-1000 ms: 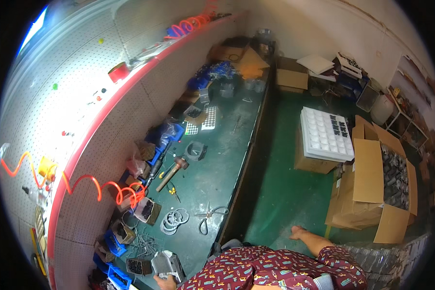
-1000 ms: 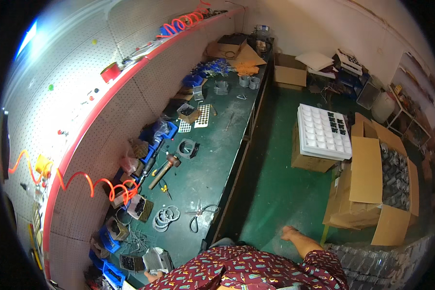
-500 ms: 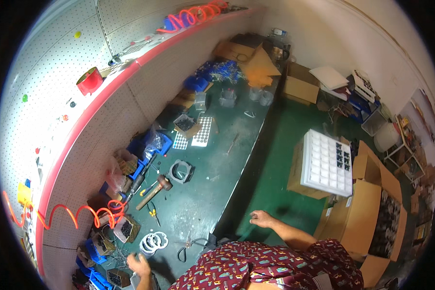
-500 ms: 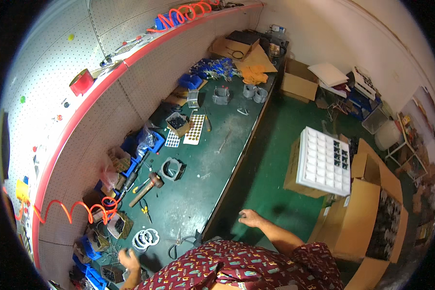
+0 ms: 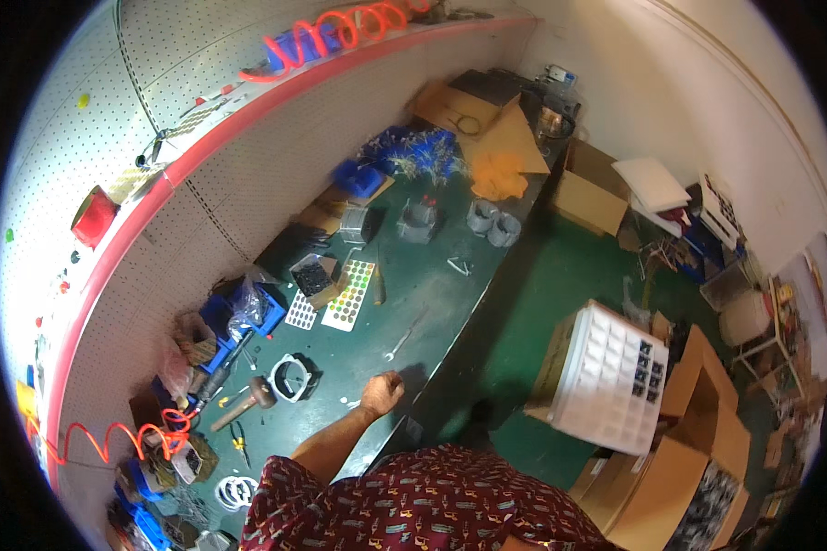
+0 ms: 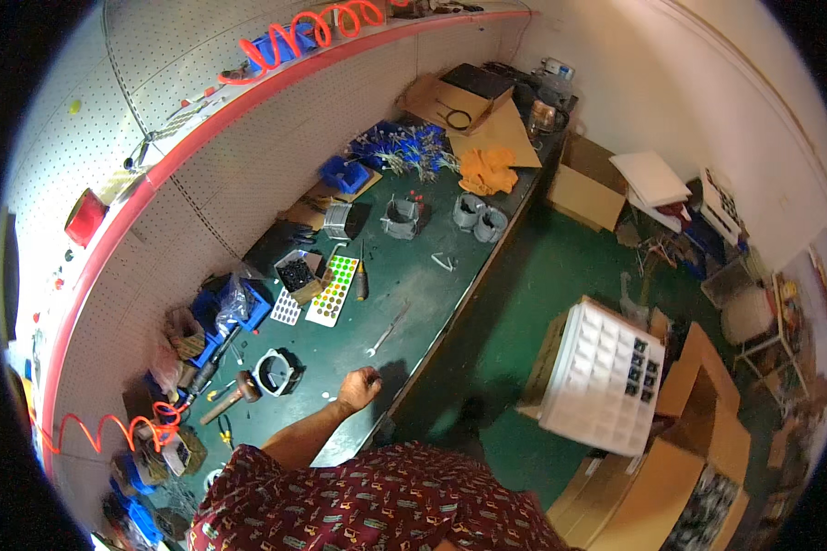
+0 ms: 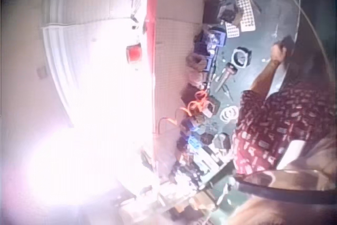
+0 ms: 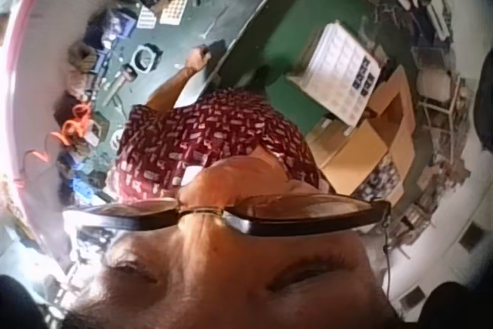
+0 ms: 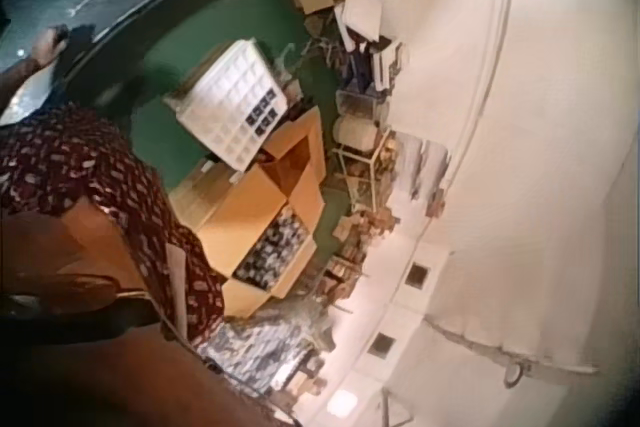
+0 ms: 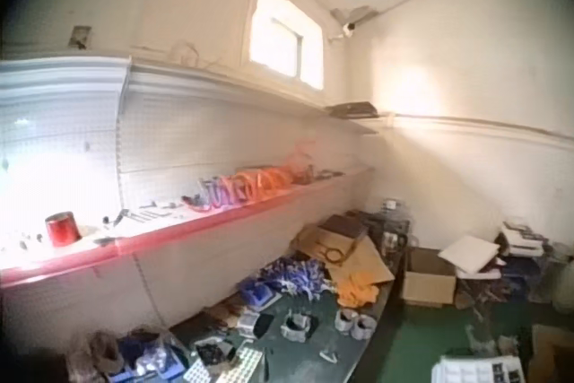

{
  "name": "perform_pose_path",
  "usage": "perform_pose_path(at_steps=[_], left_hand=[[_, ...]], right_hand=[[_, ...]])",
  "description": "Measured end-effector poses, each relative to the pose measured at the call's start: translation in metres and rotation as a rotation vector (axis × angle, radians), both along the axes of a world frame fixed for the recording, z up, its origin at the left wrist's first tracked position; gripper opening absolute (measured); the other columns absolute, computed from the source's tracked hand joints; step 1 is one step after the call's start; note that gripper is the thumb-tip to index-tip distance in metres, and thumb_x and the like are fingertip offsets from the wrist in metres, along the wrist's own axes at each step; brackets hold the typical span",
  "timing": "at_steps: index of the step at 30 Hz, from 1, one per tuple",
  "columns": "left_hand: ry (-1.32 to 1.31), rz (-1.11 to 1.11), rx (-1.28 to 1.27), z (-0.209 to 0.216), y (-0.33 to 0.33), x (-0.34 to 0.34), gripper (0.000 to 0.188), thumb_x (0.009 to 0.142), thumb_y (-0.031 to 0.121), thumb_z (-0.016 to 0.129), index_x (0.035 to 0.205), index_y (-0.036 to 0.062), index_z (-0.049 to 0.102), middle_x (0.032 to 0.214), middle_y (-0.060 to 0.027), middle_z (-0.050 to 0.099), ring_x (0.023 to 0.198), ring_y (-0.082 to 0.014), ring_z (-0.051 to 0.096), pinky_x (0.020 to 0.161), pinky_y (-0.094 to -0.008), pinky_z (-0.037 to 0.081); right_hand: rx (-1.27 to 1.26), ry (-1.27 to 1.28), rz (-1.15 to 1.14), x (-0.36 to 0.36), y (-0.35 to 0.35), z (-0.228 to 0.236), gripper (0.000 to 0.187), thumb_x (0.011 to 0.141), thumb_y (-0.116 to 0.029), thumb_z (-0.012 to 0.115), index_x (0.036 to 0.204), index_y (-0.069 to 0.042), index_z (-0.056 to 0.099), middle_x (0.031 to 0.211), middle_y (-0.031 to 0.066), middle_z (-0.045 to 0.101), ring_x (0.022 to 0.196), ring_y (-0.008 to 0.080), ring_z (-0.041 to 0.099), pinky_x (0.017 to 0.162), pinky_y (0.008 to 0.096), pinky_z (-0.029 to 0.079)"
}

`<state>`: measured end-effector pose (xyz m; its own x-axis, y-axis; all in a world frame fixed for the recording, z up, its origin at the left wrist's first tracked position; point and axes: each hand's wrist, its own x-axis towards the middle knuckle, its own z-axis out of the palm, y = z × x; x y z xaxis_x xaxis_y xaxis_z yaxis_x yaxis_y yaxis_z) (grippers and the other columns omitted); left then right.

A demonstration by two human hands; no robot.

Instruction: The person assembles metal parts on a workbench, using a power drill to fasten components and pliers to adjust wires. They handle multiple metal pieces, placing them into a box and continuing to assemble them on the table.

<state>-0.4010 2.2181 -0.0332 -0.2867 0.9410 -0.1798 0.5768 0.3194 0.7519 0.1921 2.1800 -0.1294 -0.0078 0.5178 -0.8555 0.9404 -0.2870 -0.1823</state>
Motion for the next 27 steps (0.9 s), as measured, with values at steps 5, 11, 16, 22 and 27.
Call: perform_pose_path(at_steps=[5,11,16,22,27], left_hand=[[0.116,0.294,-0.034,-0.02,0.072,-0.021,0.02,0.091,0.027,0.065,0.102,0.0127,0.073,0.098,-0.023,0.072,0.093,-0.043,0.07,0.081,-0.0516,0.057],[0.146,0.682,0.336,0.066,0.23,-0.159,0.024,0.099,0.022,0.06,0.098,0.0002,0.07,0.089,-0.0248,0.072,0.088,-0.0441,0.071,0.076,-0.0513,0.054],[0.253,0.834,0.147,0.039,0.302,-0.326,0.026,0.094,0.028,0.065,0.108,0.0076,0.074,0.108,-0.0239,0.073,0.103,-0.0435,0.07,0.088,-0.0485,0.056],[0.201,0.731,-0.097,-0.019,0.372,-0.434,0.064,0.088,0.043,0.075,0.134,0.0005,0.061,0.106,-0.027,0.073,0.105,-0.0392,0.071,0.089,-0.0465,0.057],[0.036,0.55,-0.191,-0.032,0.434,-0.406,0.084,0.088,0.046,0.075,0.144,-0.0092,0.046,0.131,-0.036,0.06,0.122,-0.044,0.062,0.102,-0.0505,0.051]], right_hand=[[0.039,0.062,-0.091,0.017,0.102,0.028,0.04,0.093,-0.03,0.069,0.119,0.001,0.072,0.104,0.0167,0.075,0.095,0.0313,0.071,0.084,0.0447,0.057],[0.259,0.235,-0.195,0.043,0.215,0.069,0.036,0.095,-0.023,0.068,0.12,0.003,0.07,0.099,0.0152,0.075,0.084,0.0275,0.073,0.073,0.0417,0.059],[0.333,0.262,-0.503,0.02,0.275,0.107,0.028,0.095,-0.018,0.068,0.109,0.006,0.07,0.085,0.0129,0.074,0.073,0.024,0.073,0.061,0.0379,0.059],[0.257,-0.011,-0.404,-0.078,0.307,0.138,0.03,0.096,-0.02,0.067,0.111,0.006,0.069,0.089,0.0138,0.074,0.077,0.0248,0.073,0.065,0.038,0.059],[0.236,-0.138,-0.433,-0.119,0.307,0.158,0.032,0.096,-0.021,0.067,0.113,0.006,0.068,0.093,0.0145,0.074,0.08,0.0255,0.072,0.068,0.038,0.059]])
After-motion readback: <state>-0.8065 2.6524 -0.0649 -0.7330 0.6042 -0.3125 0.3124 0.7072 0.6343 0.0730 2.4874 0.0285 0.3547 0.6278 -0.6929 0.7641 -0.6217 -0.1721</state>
